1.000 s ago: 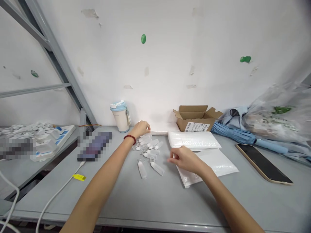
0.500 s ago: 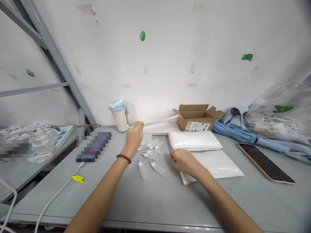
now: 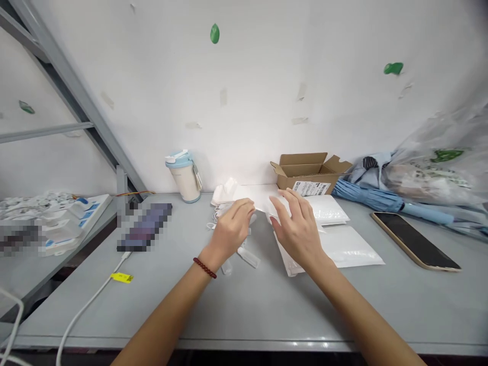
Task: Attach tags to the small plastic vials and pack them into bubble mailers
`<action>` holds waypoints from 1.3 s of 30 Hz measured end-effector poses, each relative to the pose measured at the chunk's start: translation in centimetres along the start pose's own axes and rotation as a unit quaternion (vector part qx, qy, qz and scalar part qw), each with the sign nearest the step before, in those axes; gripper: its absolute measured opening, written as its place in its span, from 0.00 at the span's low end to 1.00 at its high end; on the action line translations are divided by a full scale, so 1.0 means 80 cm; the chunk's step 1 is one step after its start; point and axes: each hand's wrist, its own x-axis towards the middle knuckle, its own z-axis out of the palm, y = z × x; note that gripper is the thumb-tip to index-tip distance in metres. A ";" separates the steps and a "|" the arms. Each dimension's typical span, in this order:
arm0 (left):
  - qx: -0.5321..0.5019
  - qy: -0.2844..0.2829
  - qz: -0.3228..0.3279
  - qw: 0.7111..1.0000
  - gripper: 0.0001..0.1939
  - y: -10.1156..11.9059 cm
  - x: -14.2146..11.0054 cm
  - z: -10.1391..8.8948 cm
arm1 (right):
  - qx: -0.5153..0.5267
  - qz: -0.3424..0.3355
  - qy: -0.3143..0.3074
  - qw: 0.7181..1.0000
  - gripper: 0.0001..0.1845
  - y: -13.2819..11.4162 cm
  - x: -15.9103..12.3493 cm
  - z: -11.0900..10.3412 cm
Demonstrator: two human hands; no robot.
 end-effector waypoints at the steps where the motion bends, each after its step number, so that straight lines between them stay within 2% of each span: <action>1: -0.015 -0.005 0.006 1.000 0.08 0.006 0.000 0.003 | -0.002 0.012 -0.018 1.000 0.20 0.003 -0.002 0.003; 4: -0.063 -0.002 -0.017 0.998 0.07 0.017 0.001 0.008 | 0.003 0.027 -0.073 0.997 0.25 0.012 -0.008 0.013; 6: -0.083 0.018 -0.104 0.991 0.05 0.017 0.005 0.006 | 0.002 0.030 -0.107 0.994 0.27 0.016 -0.012 0.016; 8: -0.102 0.046 -0.232 0.966 0.07 0.009 0.010 0.000 | -0.009 0.035 -0.138 0.990 0.29 0.017 -0.013 0.015; 11: -0.178 0.057 -0.409 0.893 0.17 -0.010 0.017 -0.015 | -0.029 0.038 -0.173 0.984 0.32 0.011 -0.013 0.012; 13: -0.283 0.000 -0.491 0.824 0.19 -0.020 0.018 -0.025 | -0.038 0.041 -0.187 0.981 0.33 0.003 -0.013 0.011; 15: -0.367 -0.076 -0.529 0.761 0.17 -0.024 0.019 -0.032 | -0.037 0.046 -0.194 0.979 0.34 -0.007 -0.014 0.010; 17: -0.399 -0.149 -0.532 0.732 0.14 -0.023 0.019 -0.035 | -0.019 0.044 -0.192 0.980 0.35 -0.017 -0.015 0.010; 21: -0.390 -0.320 -0.485 0.714 0.11 -0.014 0.019 -0.038 | 0.025 0.028 -0.169 0.985 0.42 -0.028 -0.017 0.008; 23: -0.365 -0.368 -0.474 0.711 0.09 -0.012 0.019 -0.039 | 0.035 0.030 -0.166 0.985 0.43 -0.026 -0.017 0.007; 27: -0.368 -0.389 -0.463 0.707 0.07 -0.015 0.021 -0.042 | 0.040 0.031 -0.168 0.985 0.42 -0.017 -0.018 0.004; 30: -0.382 -0.387 -0.457 0.704 0.09 -0.016 0.022 -0.044 | 0.042 0.026 -0.144 0.988 0.40 -0.013 -0.016 0.003; 35: -0.323 -0.358 -0.461 0.745 0.15 -0.019 0.025 -0.049 | 0.036 0.045 -0.077 0.995 0.32 -0.008 -0.015 0.004; 37: -0.309 -0.389 -0.439 0.749 0.15 -0.022 0.025 -0.053 | 0.026 0.053 -0.068 0.996 0.30 -0.003 -0.014 0.005; 39: -0.300 -0.455 -0.408 0.733 0.13 -0.027 0.022 -0.057 | 0.012 0.068 -0.058 0.996 0.30 0.004 -0.013 0.005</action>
